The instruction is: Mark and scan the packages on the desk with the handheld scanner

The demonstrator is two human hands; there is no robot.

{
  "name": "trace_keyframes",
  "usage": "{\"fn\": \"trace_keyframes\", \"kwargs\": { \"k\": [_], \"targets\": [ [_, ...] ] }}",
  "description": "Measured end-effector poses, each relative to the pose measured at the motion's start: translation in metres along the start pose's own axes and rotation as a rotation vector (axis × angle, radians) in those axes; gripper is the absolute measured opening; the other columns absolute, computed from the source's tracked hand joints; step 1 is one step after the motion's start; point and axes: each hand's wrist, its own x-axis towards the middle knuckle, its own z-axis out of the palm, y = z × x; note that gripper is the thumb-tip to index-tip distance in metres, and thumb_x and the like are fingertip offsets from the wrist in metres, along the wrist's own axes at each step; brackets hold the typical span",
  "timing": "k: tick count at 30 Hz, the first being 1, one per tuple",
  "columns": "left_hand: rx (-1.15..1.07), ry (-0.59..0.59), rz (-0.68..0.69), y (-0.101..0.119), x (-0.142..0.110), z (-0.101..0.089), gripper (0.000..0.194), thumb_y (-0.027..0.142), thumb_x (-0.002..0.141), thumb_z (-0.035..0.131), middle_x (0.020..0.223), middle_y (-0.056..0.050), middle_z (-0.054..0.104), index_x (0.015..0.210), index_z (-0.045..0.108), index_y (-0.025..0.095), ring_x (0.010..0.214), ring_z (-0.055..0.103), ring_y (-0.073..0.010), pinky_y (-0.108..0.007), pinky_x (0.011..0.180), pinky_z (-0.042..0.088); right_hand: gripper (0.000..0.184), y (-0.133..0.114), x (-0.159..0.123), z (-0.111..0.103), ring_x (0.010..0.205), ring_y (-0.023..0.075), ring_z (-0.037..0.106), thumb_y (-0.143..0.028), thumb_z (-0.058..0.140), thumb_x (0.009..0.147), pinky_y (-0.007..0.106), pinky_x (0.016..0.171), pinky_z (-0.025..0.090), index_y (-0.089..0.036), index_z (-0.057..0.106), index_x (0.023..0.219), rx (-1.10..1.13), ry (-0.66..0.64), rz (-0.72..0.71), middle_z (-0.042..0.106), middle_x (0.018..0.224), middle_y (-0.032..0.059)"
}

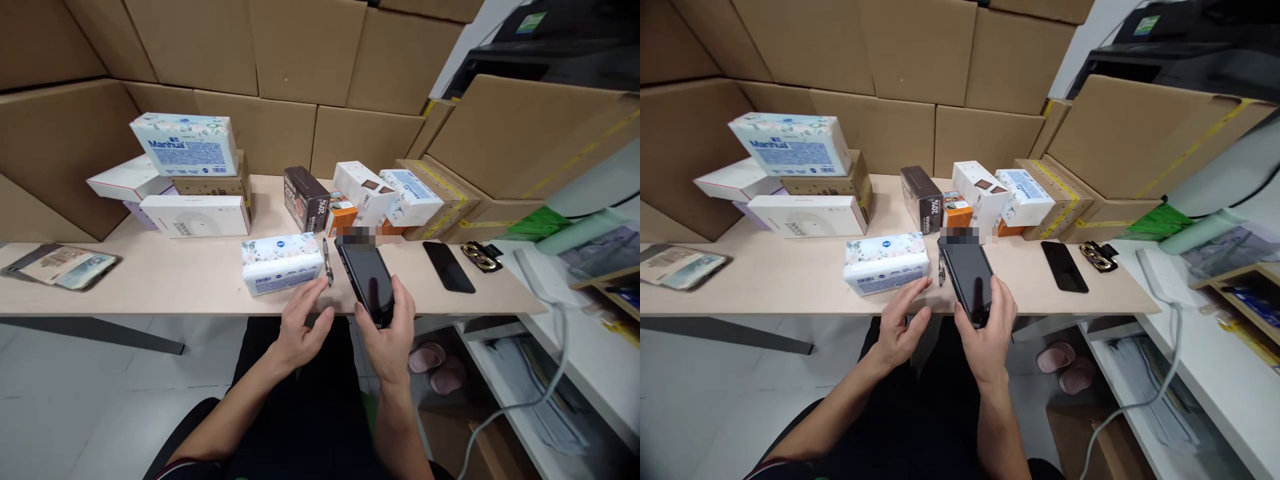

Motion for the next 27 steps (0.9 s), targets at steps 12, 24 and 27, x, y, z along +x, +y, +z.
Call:
{"fn": "trace_keyframes", "kwargs": {
  "k": [12, 24, 27],
  "targets": [
    [-0.028, 0.019, 0.031, -0.015, 0.004, -0.006, 0.065, 0.032, 0.098, 0.055, 0.151, -0.015, 0.051, 0.158, 0.031, 0.024, 0.138, 0.052, -0.0285, -0.046, 0.115, 0.044, 0.076, -0.029, -0.004, 0.027, 0.13, 0.0332, 0.054, -0.04, 0.07, 0.087, 0.057, 0.102, 0.049, -0.019, 0.039, 0.153, 0.068, 0.077, -0.151, 0.054, 0.14, 0.0211],
    [-0.057, 0.049, -0.008, -0.016, 0.001, -0.013, 0.066, 0.029, 0.097, 0.058, 0.149, -0.016, 0.052, 0.157, 0.033, 0.024, 0.136, 0.053, -0.0284, -0.048, 0.114, 0.046, 0.081, -0.034, 0.0, 0.031, 0.128, 0.0325, 0.053, -0.037, 0.073, 0.085, 0.056, 0.1, 0.051, -0.02, 0.036, 0.155, 0.094, 0.03, -0.208, 0.053, 0.139, 0.0208],
    [-0.06, 0.061, -0.012, -0.016, 0.0, -0.013, 0.066, 0.029, 0.096, 0.058, 0.148, -0.016, 0.053, 0.157, 0.034, 0.025, 0.135, 0.054, -0.0285, -0.048, 0.112, 0.047, 0.081, -0.034, 0.002, 0.03, 0.128, 0.0319, 0.053, -0.037, 0.073, 0.086, 0.055, 0.101, 0.05, -0.02, 0.035, 0.155, 0.096, 0.008, -0.225, 0.053, 0.139, 0.0207]
  ]
}}
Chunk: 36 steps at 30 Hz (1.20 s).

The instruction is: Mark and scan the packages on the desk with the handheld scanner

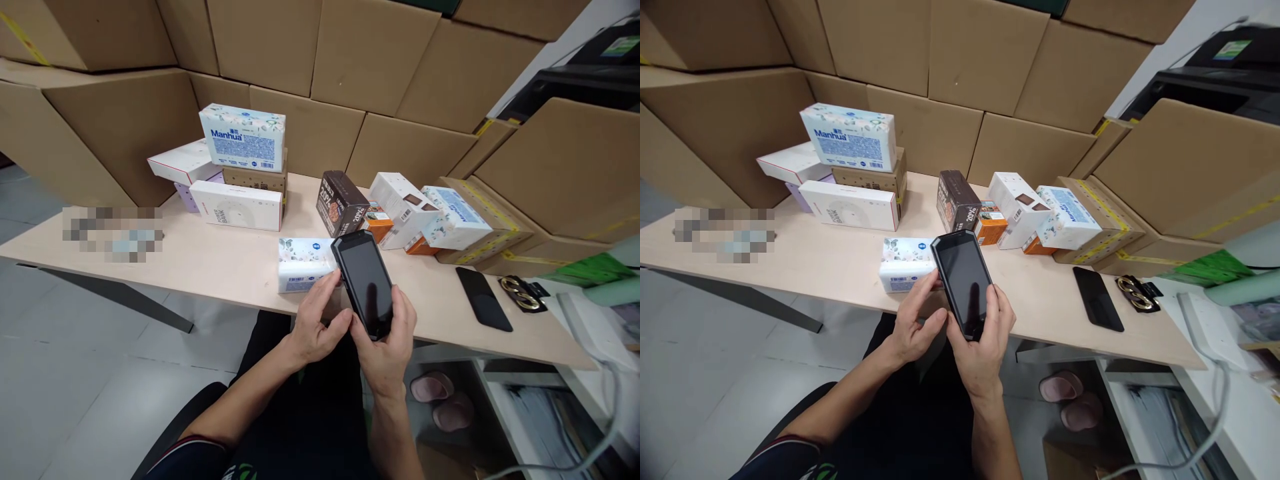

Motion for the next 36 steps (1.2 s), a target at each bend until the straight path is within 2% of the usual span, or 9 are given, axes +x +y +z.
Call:
{"fn": "trace_keyframes", "kwargs": {
  "k": [12, 18, 21, 24, 28, 31, 33, 36],
  "targets": [
    [0.021, 0.013, 0.001, -0.001, 0.0, -0.001, 0.068, 0.029, 0.094, 0.06, 0.147, -0.016, 0.054, 0.157, 0.034, 0.024, 0.132, 0.056, -0.0293, -0.049, 0.109, 0.05, 0.08, 0.001, -0.003, 0.004, 0.129, 0.0322, 0.053, -0.037, 0.071, 0.087, 0.056, 0.1, 0.051, -0.022, 0.034, 0.156, 0.012, -0.014, 0.021, 0.052, 0.14, 0.0201],
    [0.066, 0.059, 0.066, 0.001, 0.001, -0.002, 0.067, 0.027, 0.093, 0.06, 0.142, -0.017, 0.057, 0.155, 0.036, 0.021, 0.123, 0.061, -0.028, -0.047, 0.102, 0.054, 0.081, 0.002, -0.006, 0.007, 0.13, 0.0319, 0.053, -0.037, 0.073, 0.086, 0.055, 0.102, 0.05, -0.022, 0.034, 0.156, 0.019, 0.007, 0.039, 0.053, 0.14, 0.0195],
    [0.072, 0.154, 0.141, 0.0, -0.001, -0.005, 0.061, 0.023, 0.092, 0.059, 0.131, -0.016, 0.062, 0.15, 0.043, 0.019, 0.107, 0.064, -0.024, -0.04, 0.087, 0.058, 0.082, 0.004, -0.005, 0.007, 0.13, 0.0318, 0.053, -0.035, 0.073, 0.085, 0.054, 0.103, 0.05, -0.022, 0.034, 0.156, 0.017, 0.017, 0.038, 0.054, 0.14, 0.0191],
    [0.103, 0.314, 0.198, -0.006, -0.003, -0.013, 0.055, 0.022, 0.09, 0.058, 0.119, -0.011, 0.064, 0.144, 0.05, 0.022, 0.099, 0.062, -0.0222, -0.036, 0.076, 0.056, 0.082, 0.008, -0.003, 0.007, 0.131, 0.0318, 0.053, -0.034, 0.073, 0.085, 0.054, 0.103, 0.049, -0.021, 0.035, 0.155, 0.012, 0.026, 0.044, 0.054, 0.139, 0.0192],
    [0.208, 0.575, 0.18, -0.021, 0.002, -0.034, 0.045, 0.033, 0.089, 0.059, 0.11, -0.006, 0.058, 0.134, 0.057, 0.031, 0.099, 0.058, -0.023, -0.04, 0.082, 0.053, 0.081, 0.015, -0.002, 0.005, 0.131, 0.0323, 0.053, -0.035, 0.074, 0.084, 0.055, 0.105, 0.048, -0.02, 0.037, 0.154, 0.01, 0.043, 0.091, 0.054, 0.139, 0.0196],
    [0.278, 0.683, 0.122, -0.033, 0.008, -0.054, 0.045, 0.045, 0.089, 0.058, 0.112, -0.006, 0.055, 0.133, 0.056, 0.032, 0.104, 0.056, -0.0253, -0.041, 0.083, 0.052, 0.08, 0.025, -0.001, 0.002, 0.133, 0.0337, 0.052, -0.037, 0.074, 0.083, 0.056, 0.106, 0.046, -0.019, 0.039, 0.153, -0.023, 0.074, 0.163, 0.054, 0.14, 0.0202],
    [0.269, 0.611, 0.027, -0.041, 0.011, -0.066, 0.056, 0.054, 0.087, 0.059, 0.124, -0.008, 0.054, 0.138, 0.051, 0.031, 0.112, 0.056, -0.0277, -0.045, 0.091, 0.05, 0.08, 0.035, 0.001, -0.001, 0.132, 0.0354, 0.052, -0.04, 0.074, 0.082, 0.058, 0.106, 0.045, -0.017, 0.042, 0.152, -0.076, 0.102, 0.207, 0.055, 0.139, 0.0211],
    [0.166, 0.322, -0.18, -0.045, 0.014, -0.078, 0.079, 0.062, 0.083, 0.064, 0.148, -0.013, 0.045, 0.15, 0.037, 0.03, 0.132, 0.049, -0.0331, -0.051, 0.108, 0.043, 0.078, 0.054, 0.003, -0.007, 0.128, 0.0375, 0.053, -0.045, 0.073, 0.082, 0.06, 0.105, 0.043, -0.013, 0.047, 0.148, -0.173, 0.124, 0.219, 0.058, 0.135, 0.0231]
  ]
}}
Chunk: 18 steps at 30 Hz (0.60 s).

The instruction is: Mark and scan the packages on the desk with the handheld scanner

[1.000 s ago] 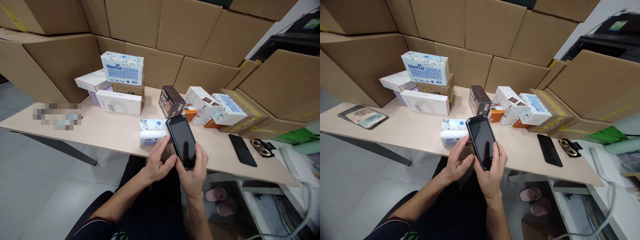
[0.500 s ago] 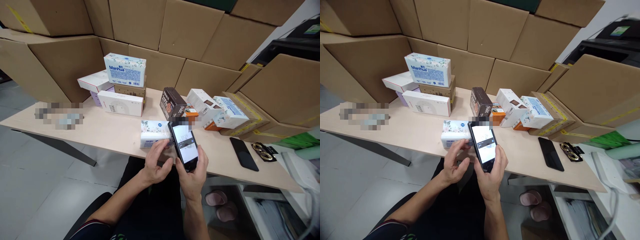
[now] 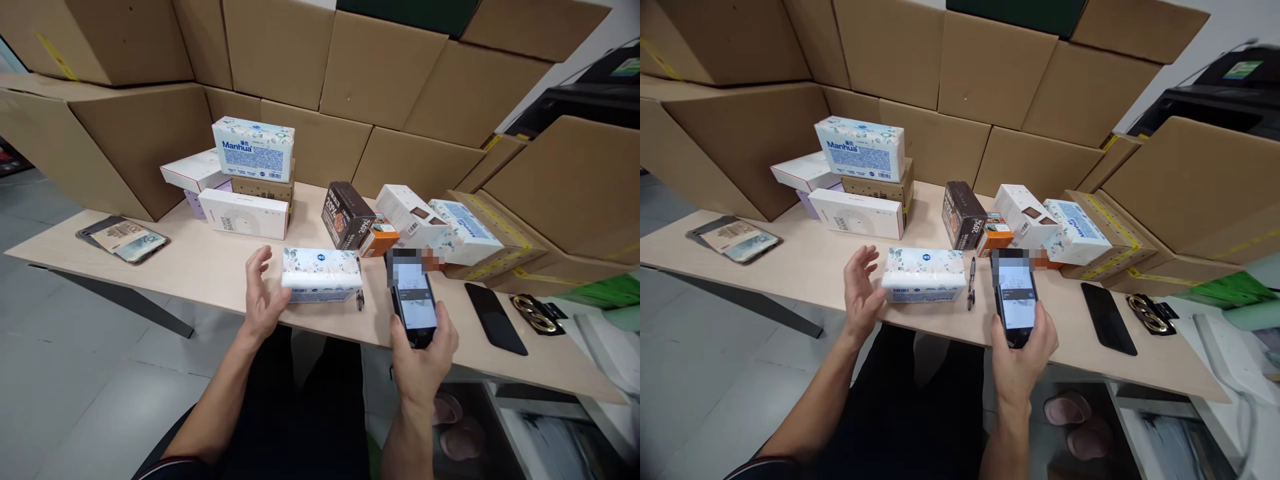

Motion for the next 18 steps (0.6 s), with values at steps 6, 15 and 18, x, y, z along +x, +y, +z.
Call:
{"fn": "trace_keyframes", "kwargs": {
  "k": [6, 15, 18],
  "targets": [
    [-0.052, -0.377, -0.258, 0.01, 0.011, -0.002, 0.111, 0.051, 0.075, 0.082, 0.163, -0.015, 0.029, 0.161, 0.015, 0.028, 0.148, 0.036, -0.0347, -0.045, 0.116, 0.041, 0.073, 0.039, 0.006, -0.004, 0.115, 0.0382, 0.056, -0.055, 0.065, 0.084, 0.062, 0.099, 0.041, -0.009, 0.055, 0.14, -0.187, -0.084, -0.041, 0.061, 0.121, 0.0238],
    [-0.054, -0.319, -0.344, 0.009, 0.014, 0.006, 0.121, 0.051, 0.066, 0.088, 0.158, -0.017, 0.037, 0.16, 0.016, 0.026, 0.143, 0.044, -0.035, -0.049, 0.116, 0.041, 0.085, 0.058, 0.01, 0.005, 0.11, 0.0398, 0.056, -0.071, 0.051, 0.086, 0.066, 0.096, 0.043, -0.004, 0.057, 0.138, -0.256, -0.212, -0.01, 0.062, 0.114, 0.0258],
    [-0.083, -0.251, -0.346, 0.01, 0.014, 0.004, 0.117, 0.05, 0.064, 0.089, 0.155, -0.017, 0.042, 0.158, 0.024, 0.026, 0.142, 0.046, -0.035, -0.047, 0.114, 0.044, 0.092, 0.045, 0.019, 0.002, 0.125, 0.0441, 0.048, -0.078, 0.049, 0.083, 0.071, 0.103, 0.036, -0.003, 0.059, 0.136, -0.256, -0.191, -0.033, 0.058, 0.126, 0.0301]
  ]
}}
